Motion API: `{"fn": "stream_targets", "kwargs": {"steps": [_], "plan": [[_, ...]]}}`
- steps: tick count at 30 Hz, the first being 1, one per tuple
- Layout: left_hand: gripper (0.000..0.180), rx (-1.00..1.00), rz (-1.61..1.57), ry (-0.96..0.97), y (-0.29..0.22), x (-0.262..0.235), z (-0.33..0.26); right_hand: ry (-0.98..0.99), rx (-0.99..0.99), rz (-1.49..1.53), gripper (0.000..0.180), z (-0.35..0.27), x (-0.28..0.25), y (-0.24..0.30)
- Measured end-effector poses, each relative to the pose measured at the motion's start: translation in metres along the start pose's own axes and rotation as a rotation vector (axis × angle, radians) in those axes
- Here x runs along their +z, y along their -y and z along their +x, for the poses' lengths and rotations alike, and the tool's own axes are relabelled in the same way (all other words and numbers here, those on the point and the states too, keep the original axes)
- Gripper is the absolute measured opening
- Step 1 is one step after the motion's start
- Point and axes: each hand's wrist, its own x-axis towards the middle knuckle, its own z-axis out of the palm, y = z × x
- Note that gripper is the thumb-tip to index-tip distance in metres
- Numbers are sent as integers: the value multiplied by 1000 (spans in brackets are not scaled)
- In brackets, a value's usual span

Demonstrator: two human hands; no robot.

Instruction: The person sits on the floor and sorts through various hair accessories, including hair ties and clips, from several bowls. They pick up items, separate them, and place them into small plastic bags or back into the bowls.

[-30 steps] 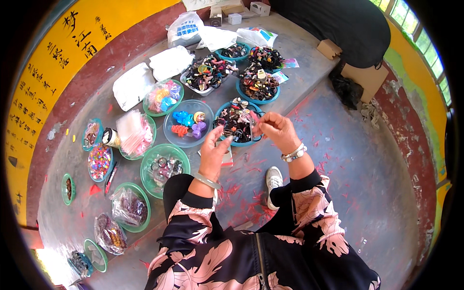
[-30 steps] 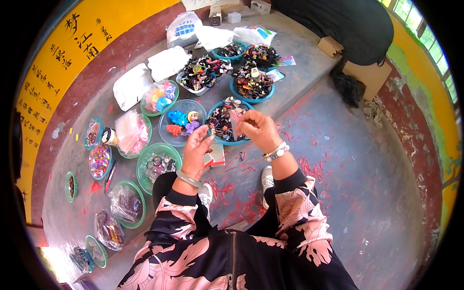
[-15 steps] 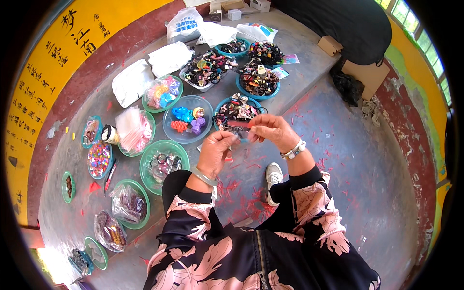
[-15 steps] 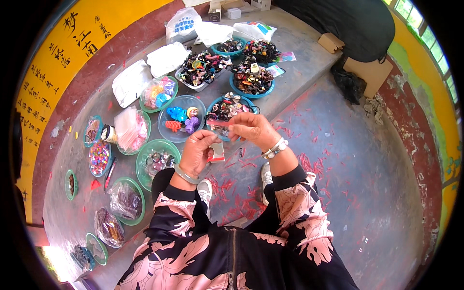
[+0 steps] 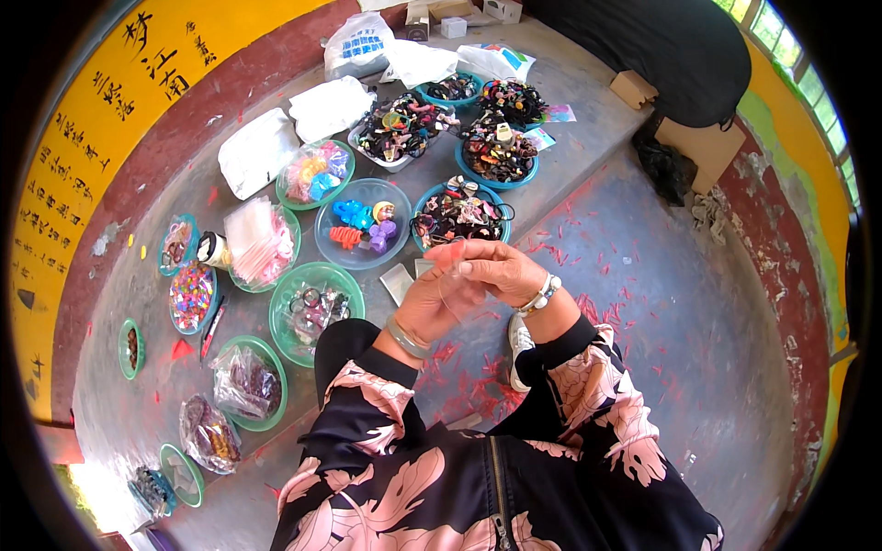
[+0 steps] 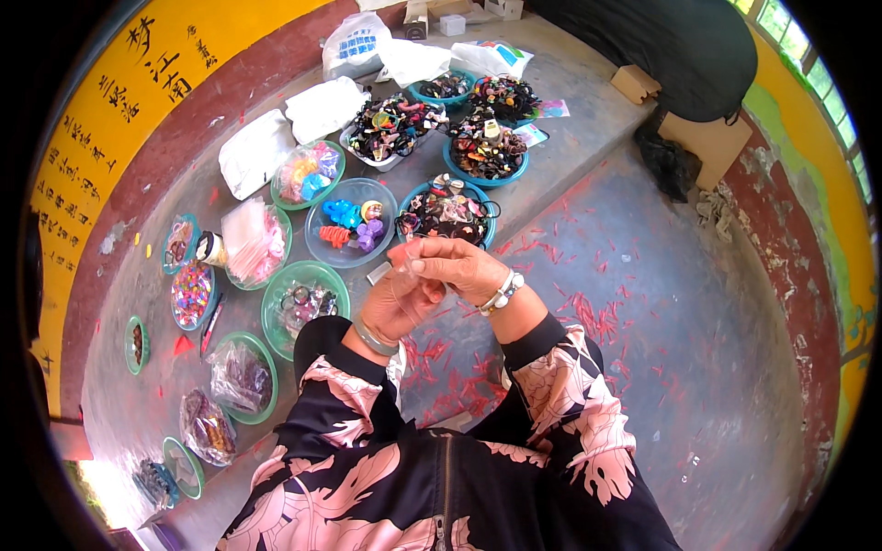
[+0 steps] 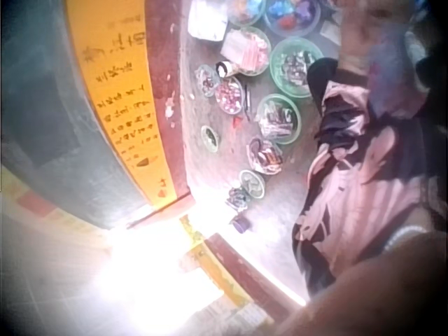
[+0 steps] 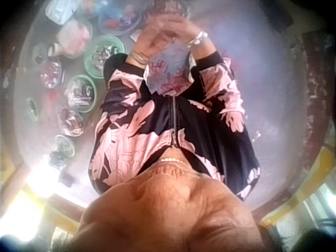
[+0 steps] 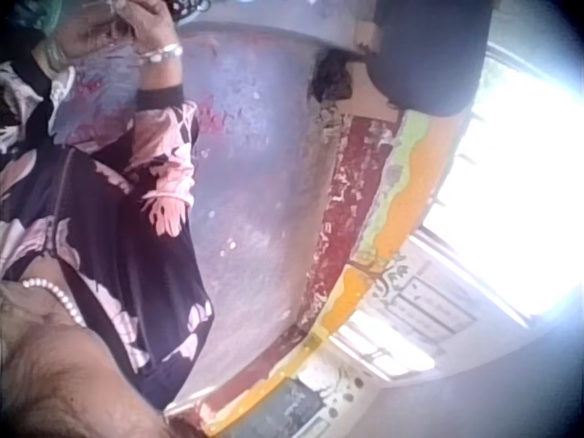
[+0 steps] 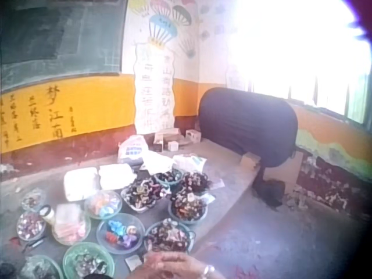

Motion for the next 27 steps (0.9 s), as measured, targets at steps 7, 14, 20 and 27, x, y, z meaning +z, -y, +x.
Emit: {"fn": "stream_targets", "kwargs": {"steps": [7, 14, 20, 27], "plan": [[33, 6, 253, -320, -8, 6, 1, -335, -206, -59, 15, 2, -11, 1], [26, 154, 561, -300, -14, -8, 2, -508, -192, -192, 6, -1, -14, 7], [16, 219, 634, -398, -11, -11, 3, -498, -144, -197, 7, -3, -12, 6], [15, 273, 569, -469, -12, -14, 3, -533, -35, -228, 9, -1, -15, 2]]}}
